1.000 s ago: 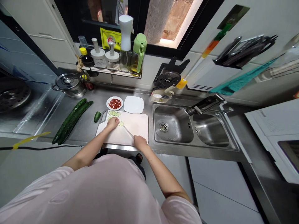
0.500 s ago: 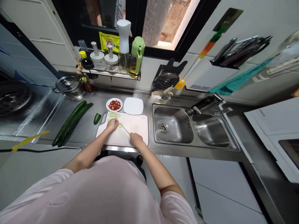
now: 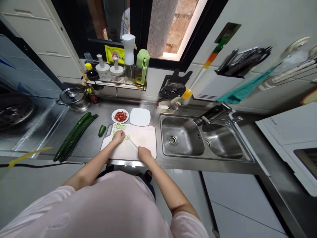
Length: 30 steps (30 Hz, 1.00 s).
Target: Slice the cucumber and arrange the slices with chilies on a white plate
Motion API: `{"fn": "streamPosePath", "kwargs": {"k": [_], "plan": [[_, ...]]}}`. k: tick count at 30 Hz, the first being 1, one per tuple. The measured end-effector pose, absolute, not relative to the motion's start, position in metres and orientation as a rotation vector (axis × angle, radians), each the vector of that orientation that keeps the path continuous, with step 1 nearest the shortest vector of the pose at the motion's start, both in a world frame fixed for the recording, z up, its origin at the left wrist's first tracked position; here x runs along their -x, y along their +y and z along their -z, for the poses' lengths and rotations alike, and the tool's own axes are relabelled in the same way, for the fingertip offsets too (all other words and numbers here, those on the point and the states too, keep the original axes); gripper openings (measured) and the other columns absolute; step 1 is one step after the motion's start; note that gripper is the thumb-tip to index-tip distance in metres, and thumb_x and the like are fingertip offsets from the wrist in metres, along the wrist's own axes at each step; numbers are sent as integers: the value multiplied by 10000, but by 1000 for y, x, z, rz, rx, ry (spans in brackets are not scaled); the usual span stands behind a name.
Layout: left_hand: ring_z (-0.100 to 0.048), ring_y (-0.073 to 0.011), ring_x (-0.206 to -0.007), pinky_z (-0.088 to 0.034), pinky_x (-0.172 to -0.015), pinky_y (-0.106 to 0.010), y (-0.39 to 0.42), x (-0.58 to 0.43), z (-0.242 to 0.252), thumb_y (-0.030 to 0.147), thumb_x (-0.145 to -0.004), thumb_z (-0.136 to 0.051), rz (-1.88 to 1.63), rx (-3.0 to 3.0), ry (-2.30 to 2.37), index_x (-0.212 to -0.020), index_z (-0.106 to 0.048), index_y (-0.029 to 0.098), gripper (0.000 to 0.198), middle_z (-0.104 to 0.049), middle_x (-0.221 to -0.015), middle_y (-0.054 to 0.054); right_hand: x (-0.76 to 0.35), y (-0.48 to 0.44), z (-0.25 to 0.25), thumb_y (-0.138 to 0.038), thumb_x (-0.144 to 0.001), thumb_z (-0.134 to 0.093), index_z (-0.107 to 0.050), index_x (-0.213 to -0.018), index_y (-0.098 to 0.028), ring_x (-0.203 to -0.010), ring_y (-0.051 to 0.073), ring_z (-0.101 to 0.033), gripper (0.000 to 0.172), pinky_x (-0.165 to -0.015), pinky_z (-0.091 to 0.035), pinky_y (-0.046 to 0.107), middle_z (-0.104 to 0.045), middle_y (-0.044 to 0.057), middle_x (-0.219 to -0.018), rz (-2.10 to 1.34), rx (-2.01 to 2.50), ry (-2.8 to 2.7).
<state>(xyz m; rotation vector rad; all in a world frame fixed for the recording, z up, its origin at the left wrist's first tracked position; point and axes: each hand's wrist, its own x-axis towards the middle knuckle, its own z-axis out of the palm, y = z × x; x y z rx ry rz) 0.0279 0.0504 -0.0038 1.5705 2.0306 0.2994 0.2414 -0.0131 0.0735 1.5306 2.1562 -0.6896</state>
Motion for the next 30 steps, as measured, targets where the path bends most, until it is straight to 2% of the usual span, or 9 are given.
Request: {"fn": "streamPosePath", "kwargs": {"k": [4, 9, 15, 22, 30], "plan": [[-547, -183, -927, -397, -815, -273, 41, -33, 5, 232, -833, -451, -350, -1698, 2044, -932, -591, 197, 176, -578, -991, -85, -247, -19, -72, -162, -850, -403, -558, -1062, -149, -929, 239, -607, 263, -691, -432, 298, -629, 145, -1017, 692, -1531, 2142], [-524, -208, -962, -388, -844, -294, 33, -36, 6, 244, -823, -473, -374, -1769, 2032, -965, -564, 205, 173, -542, -994, -89, -258, -27, -67, -207, -861, -399, -553, -1062, -153, -907, 237, -609, 259, -683, -417, 290, -635, 142, -999, 687, -1541, 2157], [-508, -210, -998, -380, -873, -298, 31, -37, 1, 292, -829, -484, -314, -1744, 2029, -1007, -547, 215, 203, -526, -1032, -85, -280, -29, -59, -286, -893, -377, -570, -942, -164, -901, 203, -595, 233, -675, -367, 237, -641, 108, -951, 761, -1607, 2253], [-499, -219, -997, -381, -878, -308, 29, -39, 1, 295, -834, -479, -326, -1780, 2043, -995, -547, 197, 200, -506, -1019, -88, -281, -26, -45, -292, -930, -306, -416, -1180, -153, -869, 171, -589, 306, -671, -330, 213, -644, 87, -932, 793, -2100, 2166], [-474, -220, -1006, -388, -875, -315, 20, -50, 0, 309, -852, -453, -347, -1920, 2075, -1119, -515, 174, 306, -463, -1085, -97, -272, -20, -32, -324, -925, -299, -436, -1159, -175, -794, 182, -585, 309, -629, -306, 234, -644, 84, -885, 790, -2246, 2101]]}}
